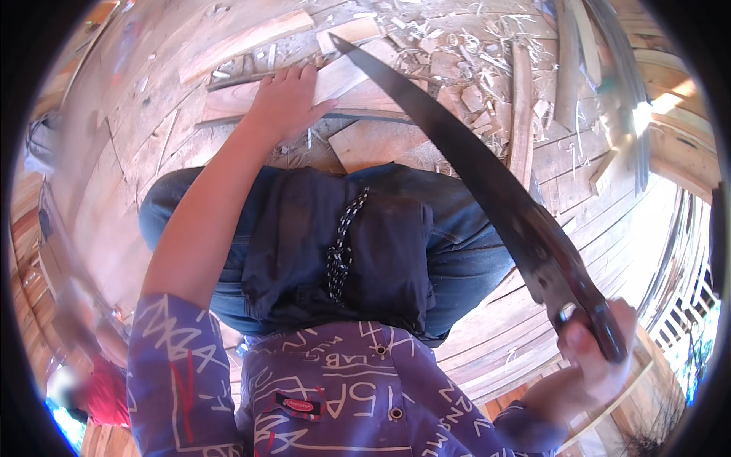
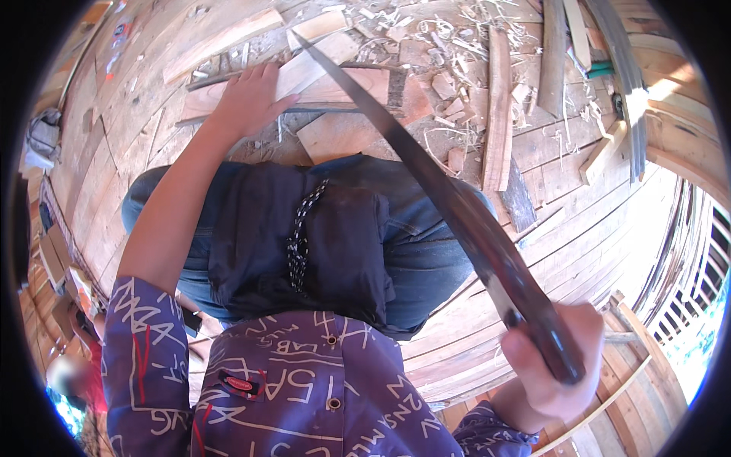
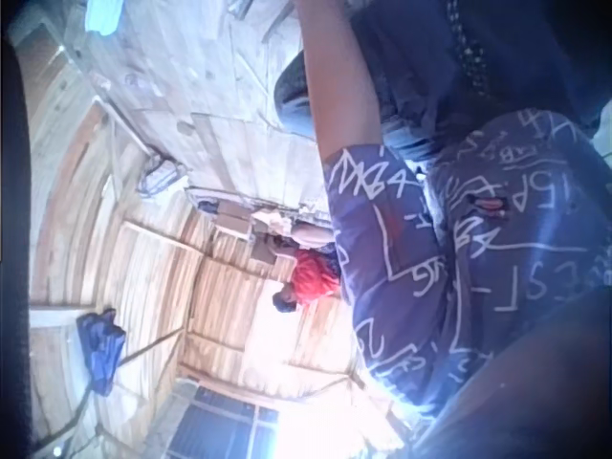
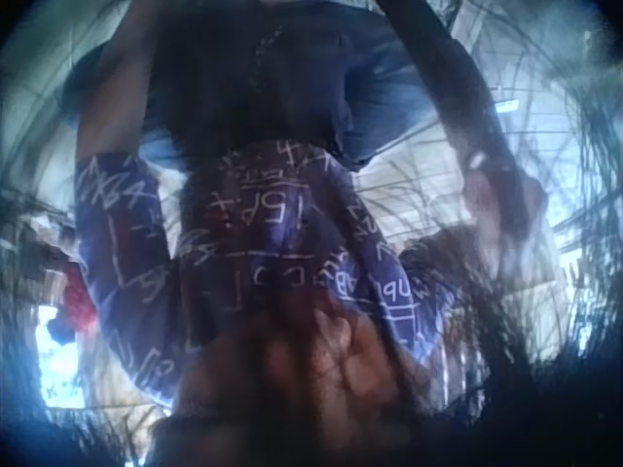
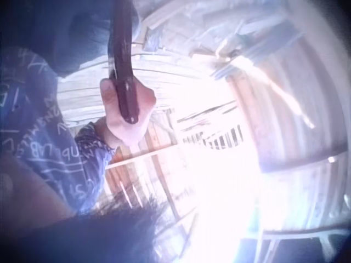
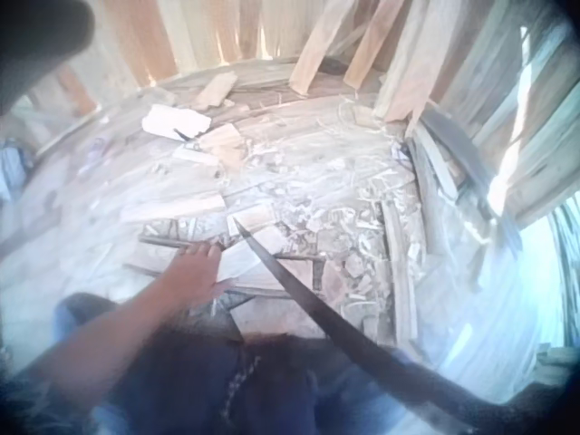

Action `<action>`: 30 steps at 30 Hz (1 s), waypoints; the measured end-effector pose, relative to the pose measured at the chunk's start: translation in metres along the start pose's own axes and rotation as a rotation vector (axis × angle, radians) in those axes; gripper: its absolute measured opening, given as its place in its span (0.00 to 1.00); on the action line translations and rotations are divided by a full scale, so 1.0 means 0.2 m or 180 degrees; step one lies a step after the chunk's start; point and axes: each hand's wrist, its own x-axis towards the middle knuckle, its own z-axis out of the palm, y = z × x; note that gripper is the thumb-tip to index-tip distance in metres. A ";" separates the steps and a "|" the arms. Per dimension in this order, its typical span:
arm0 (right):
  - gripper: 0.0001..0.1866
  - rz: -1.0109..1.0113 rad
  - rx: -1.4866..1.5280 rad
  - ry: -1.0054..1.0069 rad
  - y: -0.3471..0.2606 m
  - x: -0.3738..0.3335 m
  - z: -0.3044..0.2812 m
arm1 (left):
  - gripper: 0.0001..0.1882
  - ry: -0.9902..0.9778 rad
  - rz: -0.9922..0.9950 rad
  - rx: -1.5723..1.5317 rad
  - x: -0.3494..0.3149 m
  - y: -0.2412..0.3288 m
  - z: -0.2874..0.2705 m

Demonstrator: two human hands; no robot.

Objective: The person sits cross-legged on a wooden floor and uses a hand saw to cut a small rectangular piece of wood. They hold the wood steady with their left hand and saw with their right hand, producing sawdust as they work.

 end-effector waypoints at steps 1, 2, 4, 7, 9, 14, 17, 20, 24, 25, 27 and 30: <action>0.15 -0.0164 0.0073 -0.0030 0.00 -0.02 -0.01 | 0.33 -0.0035 -0.0004 0.0031 0.01 0.02 -0.02; 0.15 -0.0139 0.0138 0.0065 0.01 -0.02 0.00 | 0.33 -0.0069 -0.0009 0.0062 0.01 0.02 -0.03; 0.16 -0.0029 0.0282 0.0321 -0.01 0.05 0.07 | 0.33 -0.0086 -0.0053 0.0128 0.02 0.01 0.00; 0.15 0.0249 0.0289 0.1090 -0.07 0.16 0.29 | 0.33 -0.0098 -0.0076 0.0039 0.01 -0.02 0.01; 0.16 0.0513 0.0128 0.0390 -0.08 0.14 0.19 | 0.33 -0.0055 -0.0040 -0.0032 0.02 -0.03 0.00; 0.18 -0.0305 -0.0371 0.0366 0.02 -0.14 -0.02 | 0.33 -0.0095 -0.0009 0.0025 0.03 -0.01 -0.01; 0.14 0.0263 0.0349 0.0850 -0.09 0.16 0.25 | 0.32 0.0255 0.0014 -0.0033 0.01 -0.03 0.06; 0.15 0.0186 0.0287 0.0310 -0.14 0.19 0.20 | 0.32 0.0106 -0.0114 -0.0014 0.02 -0.04 0.04; 0.19 -0.0538 -0.0609 0.0192 -0.03 -0.06 -0.02 | 0.32 -0.0033 -0.0168 -0.0019 0.00 -0.07 0.00; 0.19 -0.0654 -0.0668 0.0279 -0.03 -0.11 -0.05 | 0.32 -0.0011 -0.0140 -0.0022 0.01 -0.07 0.02; 0.17 -0.0243 -0.0268 0.0508 -0.05 -0.03 0.05 | 0.31 0.0108 0.0054 -0.0049 0.05 -0.01 0.03; 0.13 0.0273 0.0632 0.0521 -0.14 0.37 0.35 | 0.31 0.0219 -0.0074 0.0012 -0.01 -0.06 0.05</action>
